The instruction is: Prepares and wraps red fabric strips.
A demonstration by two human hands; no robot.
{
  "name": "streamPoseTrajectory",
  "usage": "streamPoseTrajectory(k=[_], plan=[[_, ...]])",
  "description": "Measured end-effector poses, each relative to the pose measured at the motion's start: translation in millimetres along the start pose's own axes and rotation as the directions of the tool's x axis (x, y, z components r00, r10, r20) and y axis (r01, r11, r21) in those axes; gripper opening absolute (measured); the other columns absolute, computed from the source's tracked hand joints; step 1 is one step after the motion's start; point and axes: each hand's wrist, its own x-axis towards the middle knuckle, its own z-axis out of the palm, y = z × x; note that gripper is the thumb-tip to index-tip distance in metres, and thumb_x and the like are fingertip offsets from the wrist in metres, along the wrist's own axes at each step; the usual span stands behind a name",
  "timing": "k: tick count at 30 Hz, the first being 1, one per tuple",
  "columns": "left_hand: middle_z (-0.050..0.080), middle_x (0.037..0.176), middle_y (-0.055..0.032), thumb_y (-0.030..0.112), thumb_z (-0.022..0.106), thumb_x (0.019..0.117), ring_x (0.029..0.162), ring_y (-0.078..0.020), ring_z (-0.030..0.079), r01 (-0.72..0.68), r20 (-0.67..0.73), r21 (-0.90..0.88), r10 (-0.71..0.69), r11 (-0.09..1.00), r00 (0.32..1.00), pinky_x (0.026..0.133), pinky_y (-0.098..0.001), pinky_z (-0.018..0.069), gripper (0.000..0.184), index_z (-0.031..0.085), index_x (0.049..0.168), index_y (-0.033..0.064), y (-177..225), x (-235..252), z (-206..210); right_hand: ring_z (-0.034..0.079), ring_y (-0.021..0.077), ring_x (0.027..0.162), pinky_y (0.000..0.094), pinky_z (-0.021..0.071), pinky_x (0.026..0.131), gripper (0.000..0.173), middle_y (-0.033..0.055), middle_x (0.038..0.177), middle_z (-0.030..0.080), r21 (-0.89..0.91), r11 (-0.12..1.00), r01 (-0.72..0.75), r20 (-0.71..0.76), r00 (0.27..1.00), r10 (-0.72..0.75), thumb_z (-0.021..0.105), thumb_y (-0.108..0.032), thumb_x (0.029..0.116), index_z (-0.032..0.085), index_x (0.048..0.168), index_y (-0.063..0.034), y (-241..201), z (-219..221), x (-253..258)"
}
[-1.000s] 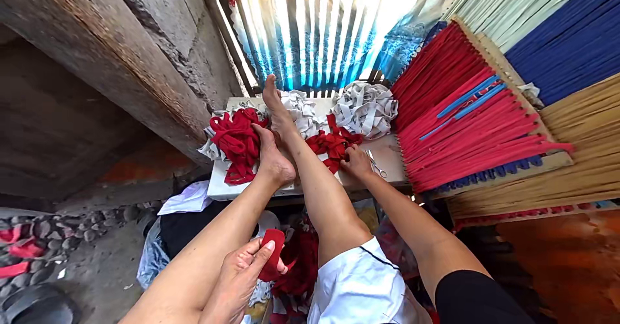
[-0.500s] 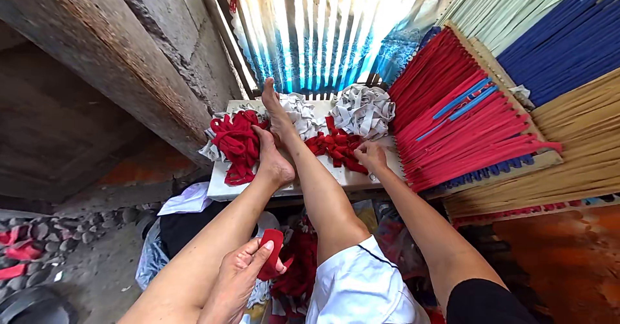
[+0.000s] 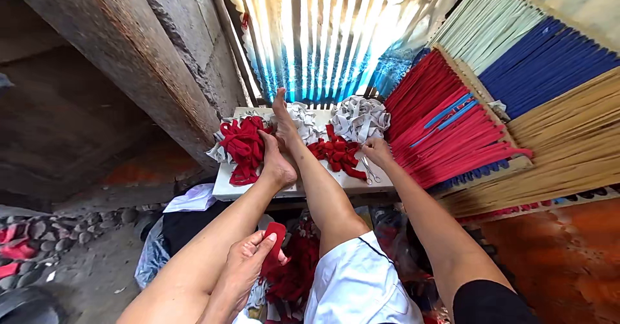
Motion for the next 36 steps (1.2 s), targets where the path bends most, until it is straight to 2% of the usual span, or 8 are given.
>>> streamPoseTrajectory(k=[7,11,13,16,23,27,33,36], plan=[[0.071,0.068,-0.0086,0.007,0.051,0.1048,0.059,-0.0153,0.070,-0.003,0.004,0.021,0.003,1.000,1.000,0.061,-0.0278,0.0609,0.023,0.068,0.094,-0.0016,-3.9,-1.4,1.7,0.059,0.0439,0.120,0.0667,0.0426,0.100,0.041,0.0261,0.122,0.065,-0.446,0.894,-0.034,0.133,0.986,0.104,0.073,-0.033,0.0910,0.071,0.109,0.0031,27.0,66.9,-12.8],[0.072,0.068,-0.0088,0.007,0.052,0.1043,0.060,-0.0150,0.071,0.007,0.007,0.040,-0.007,0.999,1.000,0.061,-0.0274,0.0605,0.022,0.068,0.093,-0.0014,-7.4,1.1,1.3,0.057,0.0437,0.122,0.0637,0.0403,0.102,0.031,0.0266,0.125,0.064,-0.419,0.907,-0.043,0.074,0.994,0.081,0.067,-0.023,0.0966,0.071,0.108,0.0049,34.5,87.3,-17.0],[0.072,0.069,-0.0082,0.007,0.051,0.1045,0.060,-0.0146,0.071,0.015,0.006,0.048,-0.016,0.999,1.000,0.062,-0.0274,0.0610,0.021,0.068,0.094,-0.0015,-7.1,1.9,2.2,0.060,0.0435,0.119,0.0635,0.0410,0.100,0.028,0.0271,0.119,0.067,-0.335,0.941,-0.043,0.083,0.994,0.075,0.060,-0.019,0.1004,0.070,0.108,0.0060,22.0,72.2,-19.1],[0.072,0.068,-0.0073,0.008,0.052,0.1047,0.061,-0.0146,0.071,0.017,0.004,0.057,-0.017,0.998,1.000,0.062,-0.0283,0.0613,0.022,0.068,0.094,-0.0013,-7.6,3.1,2.3,0.065,0.0455,0.108,0.0646,0.0484,0.095,0.029,0.0298,0.110,0.068,0.001,0.999,-0.054,-0.018,0.998,0.054,0.056,-0.016,0.1011,0.068,0.111,0.0084,-1.9,30.7,-9.2],[0.072,0.069,-0.0090,0.008,0.051,0.1057,0.060,-0.0157,0.071,0.003,0.014,0.050,-0.004,0.999,1.000,0.062,-0.0293,0.0616,0.022,0.068,0.095,-0.0023,-6.2,1.4,2.8,0.066,0.0170,0.076,0.0376,0.0559,0.075,0.022,0.0120,0.086,0.070,0.326,0.896,0.301,-0.353,0.918,-0.180,0.056,-0.012,0.0991,0.066,0.104,0.0066,-72.4,-78.7,12.3],[0.072,0.069,-0.0086,0.008,0.051,0.1060,0.060,-0.0148,0.071,0.008,0.001,0.051,-0.008,0.999,1.000,0.062,-0.0284,0.0613,0.023,0.068,0.096,-0.0028,-7.8,2.2,2.2,0.067,0.0122,0.065,0.0312,0.0571,0.064,0.017,0.0065,0.081,0.071,0.434,0.841,0.322,-0.386,0.910,-0.150,0.054,-0.011,0.1008,0.062,0.103,0.0033,-110.5,-122.9,14.8],[0.072,0.069,-0.0088,0.008,0.052,0.1059,0.060,-0.0148,0.071,0.012,-0.023,0.049,-0.011,0.999,1.000,0.062,-0.0289,0.0616,0.021,0.068,0.097,-0.0033,-7.8,3.9,-0.4,0.072,0.0203,0.073,0.0371,0.0626,0.069,0.018,0.0106,0.089,0.072,0.621,0.663,0.418,-0.466,0.877,-0.115,0.043,-0.010,0.1061,0.056,0.110,0.0021,-165.3,-173.3,9.1],[0.072,0.069,-0.0085,0.007,0.052,0.1063,0.059,-0.0148,0.071,0.021,-0.028,0.047,-0.020,0.999,0.999,0.062,-0.0299,0.0623,0.021,0.067,0.098,-0.0038,-7.0,4.2,-0.9,0.074,0.0208,0.073,0.0363,0.0633,0.067,0.017,0.0103,0.088,0.073,0.611,0.677,0.410,-0.429,0.890,-0.152,0.044,-0.010,0.1055,0.056,0.112,0.0004,-193.1,-192.7,2.3]])
